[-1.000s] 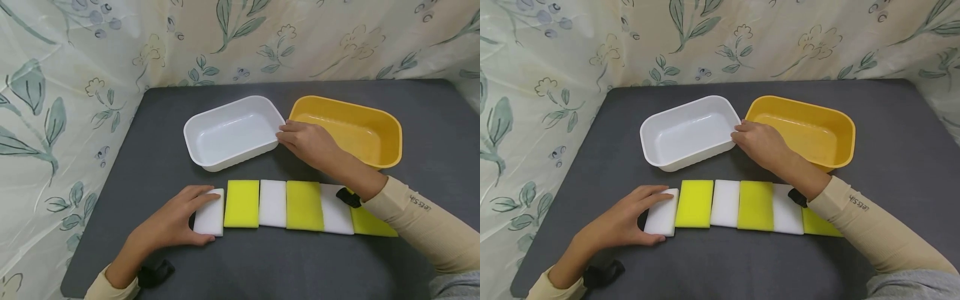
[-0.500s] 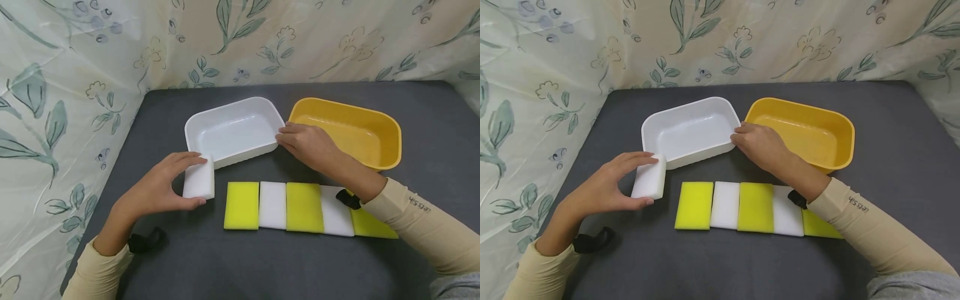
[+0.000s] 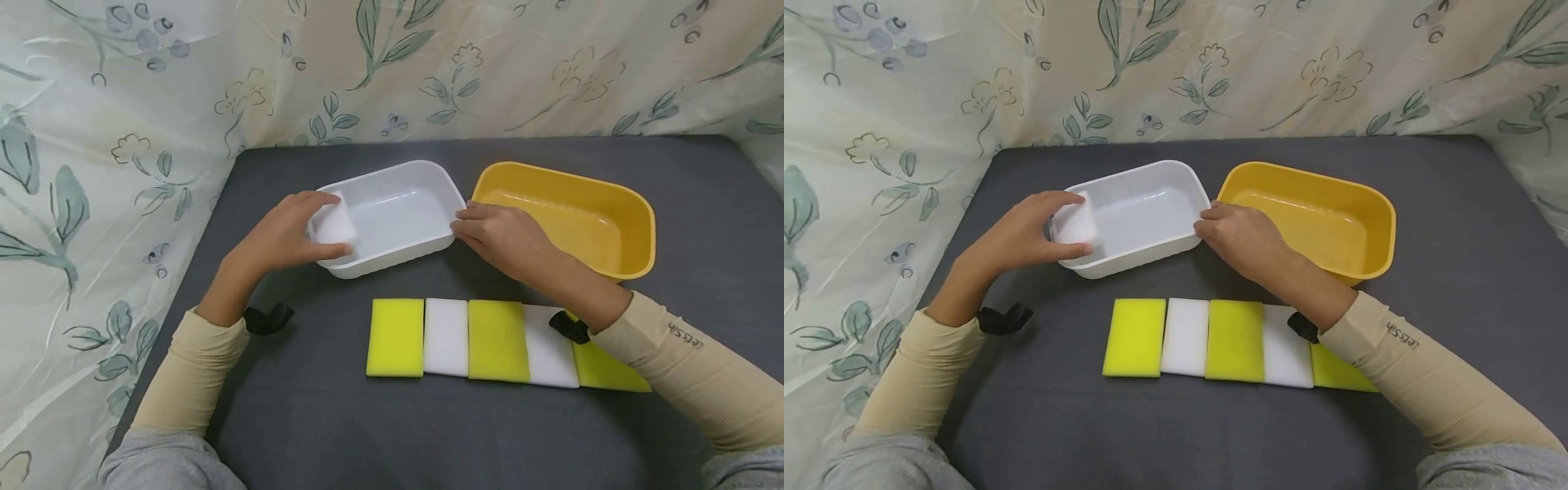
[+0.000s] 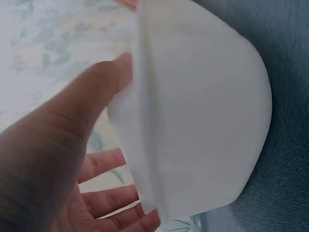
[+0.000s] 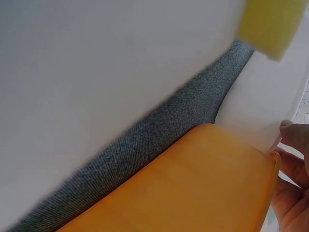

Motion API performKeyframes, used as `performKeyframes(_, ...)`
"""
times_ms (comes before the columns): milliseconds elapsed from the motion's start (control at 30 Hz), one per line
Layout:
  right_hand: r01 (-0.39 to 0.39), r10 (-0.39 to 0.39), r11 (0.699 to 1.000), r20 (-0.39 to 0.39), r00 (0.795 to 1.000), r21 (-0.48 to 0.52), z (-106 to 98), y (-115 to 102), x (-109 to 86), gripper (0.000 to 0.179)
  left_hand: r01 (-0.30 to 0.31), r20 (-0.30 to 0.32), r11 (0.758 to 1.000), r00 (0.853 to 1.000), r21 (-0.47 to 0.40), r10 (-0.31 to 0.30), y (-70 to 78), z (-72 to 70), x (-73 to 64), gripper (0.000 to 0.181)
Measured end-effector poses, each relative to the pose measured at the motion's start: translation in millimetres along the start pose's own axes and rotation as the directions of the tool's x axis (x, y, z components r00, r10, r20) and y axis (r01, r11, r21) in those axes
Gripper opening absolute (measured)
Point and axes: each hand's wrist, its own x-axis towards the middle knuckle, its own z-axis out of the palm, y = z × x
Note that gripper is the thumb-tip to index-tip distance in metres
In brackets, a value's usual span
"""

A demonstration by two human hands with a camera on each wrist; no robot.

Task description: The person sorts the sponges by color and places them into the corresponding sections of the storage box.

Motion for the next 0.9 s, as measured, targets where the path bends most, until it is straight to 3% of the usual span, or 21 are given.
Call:
performKeyframes(167, -0.002, 0.002, 1.0, 0.005, 1.0, 0.004, 0, 0, 1.7, 0.023, 0.016, 0.082, 0.994, 0.996, 0.109, -0.025, -1.5, 3.6, 24.3, 0.089)
performKeyframes(333, -0.007, 0.007, 1.0, 0.006, 1.0, 0.003, -1, 0, 3.4, 0.023, -0.001, 0.152, 0.977, 0.988, 0.212, -0.032, 1.9, 11.4, 39.5, 0.091)
performKeyframes(600, -0.01, 0.01, 1.0, 0.007, 1.0, -0.001, -1, -1, 5.7, 0.023, 0.002, 0.194, 0.959, 0.979, 0.285, -0.06, 5.3, 21.9, 47.2, 0.081)
performKeyframes(900, -0.012, 0.011, 1.0, 0.003, 1.0, 0.004, -2, 0, 8.2, 0.024, 0.026, 0.201, 0.95, 0.975, 0.311, -0.093, 11.5, 19.7, 47.2, 0.074)
